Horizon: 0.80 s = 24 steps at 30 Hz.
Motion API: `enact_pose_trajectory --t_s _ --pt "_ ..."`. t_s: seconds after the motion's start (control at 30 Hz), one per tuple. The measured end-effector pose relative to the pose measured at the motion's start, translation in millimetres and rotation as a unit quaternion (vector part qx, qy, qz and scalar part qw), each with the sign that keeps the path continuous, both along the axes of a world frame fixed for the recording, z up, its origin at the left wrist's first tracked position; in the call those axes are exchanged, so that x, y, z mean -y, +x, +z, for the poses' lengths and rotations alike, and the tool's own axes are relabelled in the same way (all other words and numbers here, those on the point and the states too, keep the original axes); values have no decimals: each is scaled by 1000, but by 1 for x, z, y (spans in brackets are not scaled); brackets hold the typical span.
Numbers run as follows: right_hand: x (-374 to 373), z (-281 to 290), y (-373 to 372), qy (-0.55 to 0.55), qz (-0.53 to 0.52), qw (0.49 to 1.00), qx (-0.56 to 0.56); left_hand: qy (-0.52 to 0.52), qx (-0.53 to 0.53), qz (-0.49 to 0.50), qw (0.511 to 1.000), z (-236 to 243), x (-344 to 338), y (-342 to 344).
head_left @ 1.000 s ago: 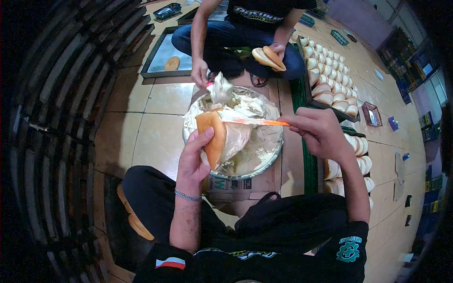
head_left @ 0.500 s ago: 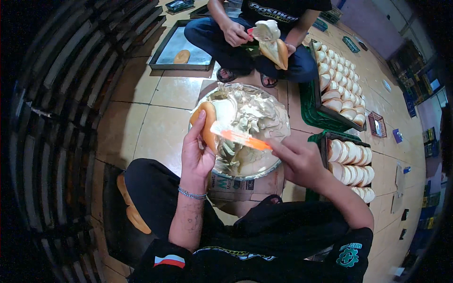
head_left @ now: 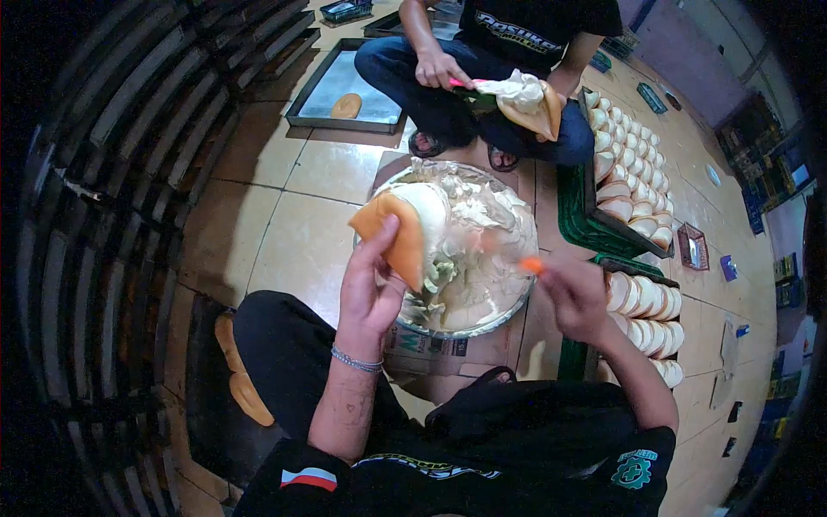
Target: The person spreads cream onto bread rolls using a spreader tool and then places the rolls onto a tray.
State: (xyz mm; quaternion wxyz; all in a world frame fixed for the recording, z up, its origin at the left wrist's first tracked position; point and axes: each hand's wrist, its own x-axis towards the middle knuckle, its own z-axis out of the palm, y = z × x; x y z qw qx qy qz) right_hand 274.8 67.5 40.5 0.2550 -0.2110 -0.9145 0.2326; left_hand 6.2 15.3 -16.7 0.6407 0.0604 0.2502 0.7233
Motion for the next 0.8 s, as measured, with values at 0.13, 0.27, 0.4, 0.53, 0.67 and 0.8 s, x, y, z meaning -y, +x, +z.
enact_pose_trajectory --t_s 0.13,0.27,0.4,0.53,0.67,0.8 --pt "-4 4 -5 -116 -205 960 -152 57 -146 26 987 18 -1 13" --pt "-6 3 -11 -29 -127 983 -132 74 -113 -34 990 12 2 17" --pt "2 -3 -11 -185 -173 952 -172 101 -139 -26 985 14 0 24" --pt "24 1 -19 -456 -218 837 -211 116 -450 199 863 10 -5 33" --pt "40 11 -29 -540 -171 801 -193 90 -544 207 808 8 -4 35" --pt "37 10 -32 -510 -192 822 -164 104 -607 211 759 6 -7 37"
